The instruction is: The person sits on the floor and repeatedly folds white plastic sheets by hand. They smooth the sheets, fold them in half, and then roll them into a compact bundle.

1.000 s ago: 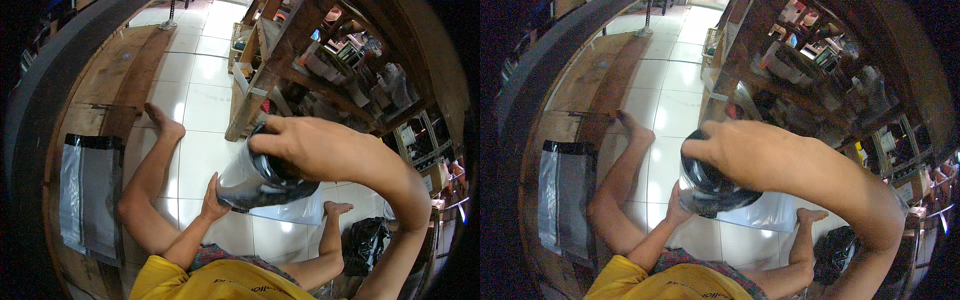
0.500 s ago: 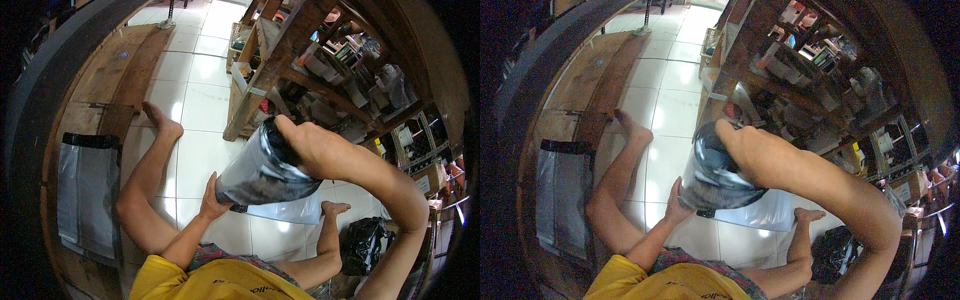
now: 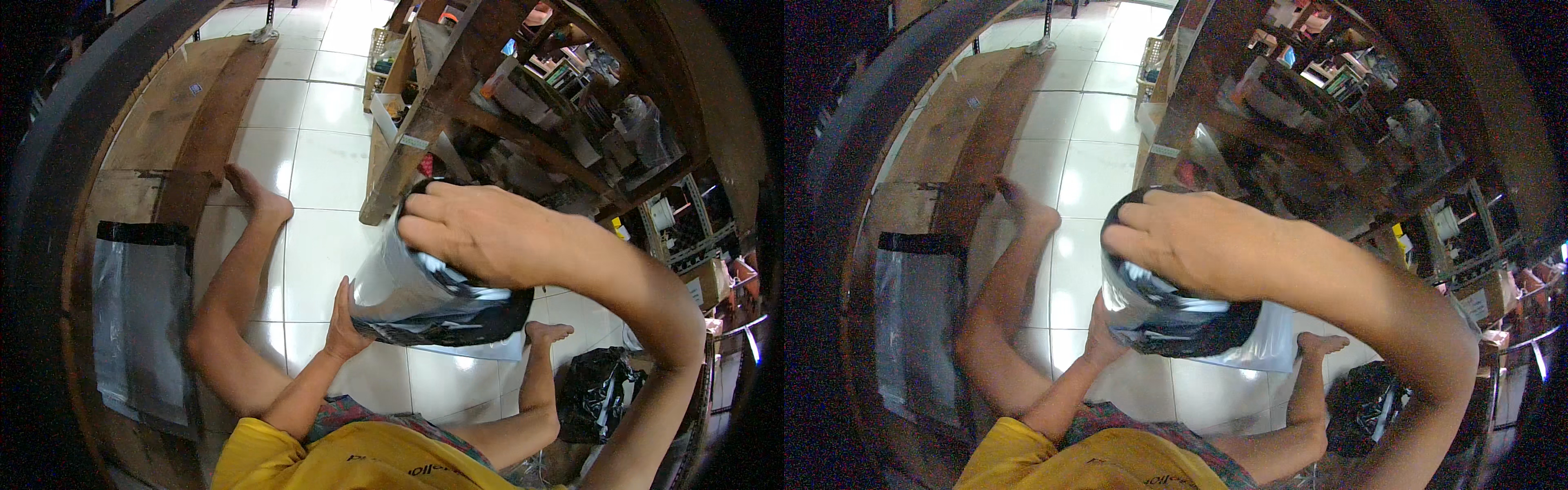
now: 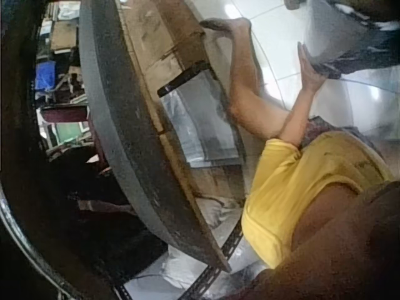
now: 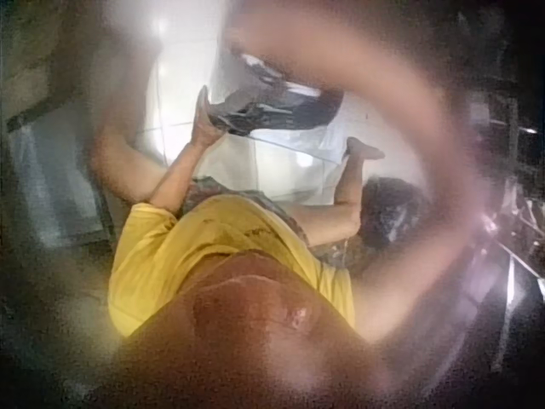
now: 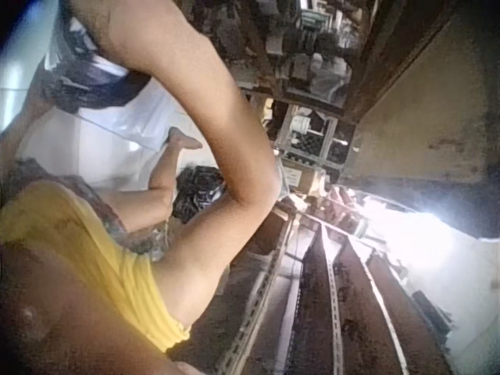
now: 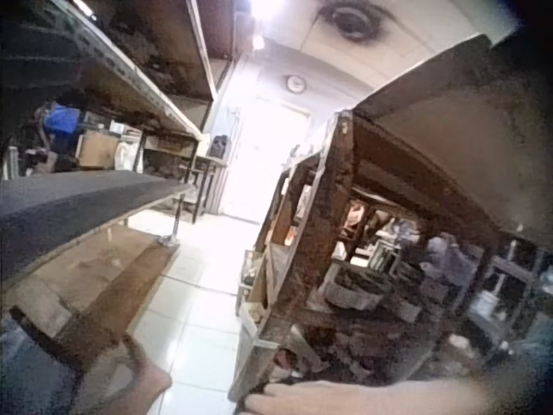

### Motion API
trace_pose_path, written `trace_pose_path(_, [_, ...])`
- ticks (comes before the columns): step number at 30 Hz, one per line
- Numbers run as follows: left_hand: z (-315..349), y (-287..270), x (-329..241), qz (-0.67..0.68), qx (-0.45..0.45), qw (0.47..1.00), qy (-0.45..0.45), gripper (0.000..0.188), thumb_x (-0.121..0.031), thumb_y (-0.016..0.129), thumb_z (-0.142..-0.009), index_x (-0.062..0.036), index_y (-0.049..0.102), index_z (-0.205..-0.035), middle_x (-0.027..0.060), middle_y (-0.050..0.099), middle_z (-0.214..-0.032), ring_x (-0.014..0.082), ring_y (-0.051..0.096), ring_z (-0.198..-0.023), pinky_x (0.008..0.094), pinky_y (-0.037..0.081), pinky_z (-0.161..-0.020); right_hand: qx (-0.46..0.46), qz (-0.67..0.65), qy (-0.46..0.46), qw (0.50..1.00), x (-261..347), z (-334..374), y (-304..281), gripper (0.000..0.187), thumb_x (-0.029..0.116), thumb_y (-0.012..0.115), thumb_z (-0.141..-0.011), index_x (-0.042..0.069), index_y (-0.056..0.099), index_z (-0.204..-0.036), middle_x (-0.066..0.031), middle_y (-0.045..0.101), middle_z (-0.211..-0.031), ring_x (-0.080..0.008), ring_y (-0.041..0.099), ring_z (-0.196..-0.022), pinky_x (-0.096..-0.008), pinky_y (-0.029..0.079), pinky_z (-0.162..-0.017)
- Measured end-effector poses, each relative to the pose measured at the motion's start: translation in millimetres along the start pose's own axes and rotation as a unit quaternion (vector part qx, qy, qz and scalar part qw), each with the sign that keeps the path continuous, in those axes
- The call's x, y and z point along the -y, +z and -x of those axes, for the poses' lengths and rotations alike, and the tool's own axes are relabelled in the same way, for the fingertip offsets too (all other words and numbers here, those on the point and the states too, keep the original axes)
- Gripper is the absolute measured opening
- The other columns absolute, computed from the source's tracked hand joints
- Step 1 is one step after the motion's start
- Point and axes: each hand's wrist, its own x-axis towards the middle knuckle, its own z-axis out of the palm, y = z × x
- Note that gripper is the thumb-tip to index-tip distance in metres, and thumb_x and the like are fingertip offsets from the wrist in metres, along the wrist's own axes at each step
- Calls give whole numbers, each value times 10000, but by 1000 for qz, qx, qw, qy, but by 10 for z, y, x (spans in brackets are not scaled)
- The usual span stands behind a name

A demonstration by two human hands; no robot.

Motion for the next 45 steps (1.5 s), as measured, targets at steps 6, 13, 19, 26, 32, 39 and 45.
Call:
trace_pose_path(6, [74,4,-85,-6,-20,1000,-4,1327,-126,951,-585,8,109,-1602,286,219,-1637,454,297,-1493,467,311,-1235,-94,-21,156,983,-3,103,47,287,18,656,-790,17,563,-1062,-203,645,-991,-456,657,-927,-492,547,-773])
trace_pose_path(13, [23,-30,-136,-18,-12,1000,20,1296,-152,945,-613,-1,122,-1604,297,225,-1631,461,284,-1497,464,295,-1242,-31,-78,212,974,139,183,28,534,-26,658,-782,-14,434,-1266,-259,641,-1032,-484,632,-993,-498,520,-810])
trace_pose_path(19, [34,-45,-176,-31,-21,999,2,1289,-162,946,-619,10,124,-1597,309,234,-1621,481,286,-1489,480,302,-1236,-60,-97,217,969,79,110,38,570,-3,682,-778,-8,456,-1301,-250,601,-1164,-452,595,-1131,-477,509,-928])
trace_pose_path(26, [11,-28,-175,-26,-24,999,12,1293,-146,951,-612,-4,128,-1598,311,240,-1616,480,293,-1485,477,308,-1233,-210,-36,161,964,20,247,-72,409,20,764,-778,46,615,-1159,-178,639,-1058,-398,649,-1017,-449,547,-856])
trace_pose_path(32, [18,17,-149,-26,-24,999,10,1291,-150,952,-617,-8,127,-1600,308,241,-1615,468,293,-1489,479,309,-1232,-249,6,116,961,50,195,18,290,42,782,-764,65,678,-1034,-124,634,-984,-348,635,-928,-427,538,-785])
trace_pose_path(39, [6,-34,-222,-30,-9,999,-24,1284,-178,950,-635,-4,123,-1601,303,239,-1617,468,299,-1485,478,311,-1231,-264,39,68,961,-1,216,93,198,49,747,-717,90,672,-895,-102,619,-957,-293,606,-862,-410,497,-718])
trace_pose_path(45, [15,4,-125,-6,-24,999,-35,1272,-149,944,-629,-3,134,-1600,293,238,-1621,467,302,-1482,476,318,-1226,-153,88,53,983,191,283,-104,209,28,774,-677,88,670,-849,-56,619,-840,-252,602,-764,-353,430,-646])
